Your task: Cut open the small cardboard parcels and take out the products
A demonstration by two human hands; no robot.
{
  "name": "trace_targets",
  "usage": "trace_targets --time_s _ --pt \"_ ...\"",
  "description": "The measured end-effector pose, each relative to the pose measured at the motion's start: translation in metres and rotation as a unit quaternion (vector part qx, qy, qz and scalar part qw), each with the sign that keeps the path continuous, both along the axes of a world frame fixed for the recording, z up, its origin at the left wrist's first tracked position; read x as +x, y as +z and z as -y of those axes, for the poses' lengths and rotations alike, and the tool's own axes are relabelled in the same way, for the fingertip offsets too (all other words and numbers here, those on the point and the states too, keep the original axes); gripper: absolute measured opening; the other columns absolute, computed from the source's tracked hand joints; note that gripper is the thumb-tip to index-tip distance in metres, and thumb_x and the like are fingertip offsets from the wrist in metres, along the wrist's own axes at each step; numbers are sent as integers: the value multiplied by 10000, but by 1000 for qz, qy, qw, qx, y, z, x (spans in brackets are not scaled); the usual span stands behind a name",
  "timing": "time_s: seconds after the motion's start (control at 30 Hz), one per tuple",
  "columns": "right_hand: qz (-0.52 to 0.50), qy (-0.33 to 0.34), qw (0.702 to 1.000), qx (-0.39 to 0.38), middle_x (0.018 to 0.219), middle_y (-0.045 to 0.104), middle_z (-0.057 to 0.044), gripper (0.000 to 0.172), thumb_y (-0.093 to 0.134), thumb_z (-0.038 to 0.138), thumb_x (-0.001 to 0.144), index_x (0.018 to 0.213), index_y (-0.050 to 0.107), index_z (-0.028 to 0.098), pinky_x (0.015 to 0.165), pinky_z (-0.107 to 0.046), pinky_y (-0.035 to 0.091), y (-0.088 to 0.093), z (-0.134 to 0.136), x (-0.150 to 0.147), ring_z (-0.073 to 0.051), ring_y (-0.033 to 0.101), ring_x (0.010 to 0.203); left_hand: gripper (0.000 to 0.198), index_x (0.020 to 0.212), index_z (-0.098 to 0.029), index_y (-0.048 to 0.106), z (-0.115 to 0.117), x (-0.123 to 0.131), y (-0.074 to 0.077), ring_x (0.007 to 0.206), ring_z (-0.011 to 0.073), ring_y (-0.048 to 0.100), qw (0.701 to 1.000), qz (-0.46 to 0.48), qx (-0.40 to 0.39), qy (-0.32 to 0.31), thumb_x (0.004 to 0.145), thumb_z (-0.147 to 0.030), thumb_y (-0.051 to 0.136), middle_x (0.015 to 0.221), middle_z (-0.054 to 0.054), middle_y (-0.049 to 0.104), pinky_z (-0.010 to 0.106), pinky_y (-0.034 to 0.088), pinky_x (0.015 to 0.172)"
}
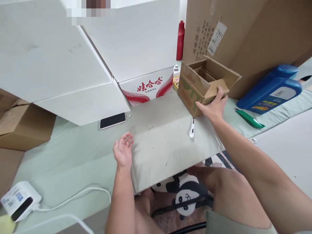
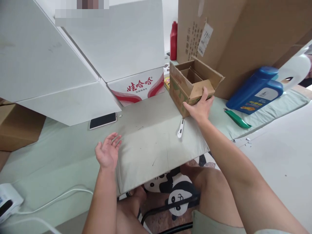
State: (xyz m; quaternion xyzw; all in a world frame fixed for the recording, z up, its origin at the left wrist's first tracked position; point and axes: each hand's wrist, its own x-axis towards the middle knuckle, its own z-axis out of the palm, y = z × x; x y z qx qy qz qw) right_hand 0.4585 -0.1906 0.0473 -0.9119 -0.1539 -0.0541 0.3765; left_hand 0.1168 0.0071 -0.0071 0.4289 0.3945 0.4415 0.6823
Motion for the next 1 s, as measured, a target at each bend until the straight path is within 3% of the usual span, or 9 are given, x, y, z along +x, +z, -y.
trace_targets --time_s 0.23,0.33,0.57,0.67,0.77,0.83,0.93,1.0 --pt "-20 -13 1000 -15 1648 234 -304 1057 756 582 844 1664 199 218 1200 -542 385 5 -32 21 -484 347 1534 636 1033 -228 764 -1 -4 1 1198 309 641 1000 1 -3 2 762 -748 516 1258 116 713 384 475 959" --pt "-29 -10 999 -13 1684 152 -339 1070 748 611 849 1673 193 213 1189 -562 376 7 -48 31 -497 345 1543 638 1041 -230 763 -3 -5 -1 1206 318 640 1000 -5 1 -8 776 -750 506 1256 123 717 396 480 967" --pt "-42 1 999 -33 1700 14 -449 1154 710 593 907 1700 48 78 1219 -582 339 12 -90 58 -505 213 1625 663 1069 -228 774 -7 -4 -3 1218 323 647 1000 -17 2 -12 785 -761 499 1286 126 722 406 496 975" --pt "-23 12 996 -80 1680 31 -482 1144 663 555 957 1693 -25 14 1205 -584 361 9 -103 67 -529 234 1615 664 1067 -223 781 -8 -2 -4 1216 320 648 1000 -19 -7 -17 772 -755 514 1287 126 727 401 500 970" --pt "-15 77 978 -192 1692 28 -470 1089 575 486 1021 1682 -134 -11 1190 -598 396 -1 -106 72 -509 296 1597 659 1071 -220 781 -10 0 -5 1215 321 653 1000 -14 -5 -26 791 -746 498 1290 130 730 405 505 970" --pt "-35 135 956 -258 1714 194 -389 996 620 421 1006 1722 35 52 1197 -603 413 -10 -103 72 -478 381 1562 657 1068 -219 776 -11 1 -6 1208 319 659 999 -7 -4 -31 803 -743 483 1282 132 732 407 508 968" --pt "-50 196 929 -311 1629 481 -210 724 715 391 974 1616 446 190 1209 -606 440 -21 -96 66 -387 503 1487 647 1060 -219 767 -9 1 -4 1203 321 664 1000 8 -6 -29 807 -739 475 1267 137 737 415 505 968" --pt "-20 239 914 -327 1600 528 -179 618 697 398 988 1549 532 198 1220 -591 448 -22 -94 55 -354 535 1464 632 1049 -220 763 -5 -3 0 1201 326 667 999 20 -11 -25 803 -727 476 1263 140 742 423 503 970"
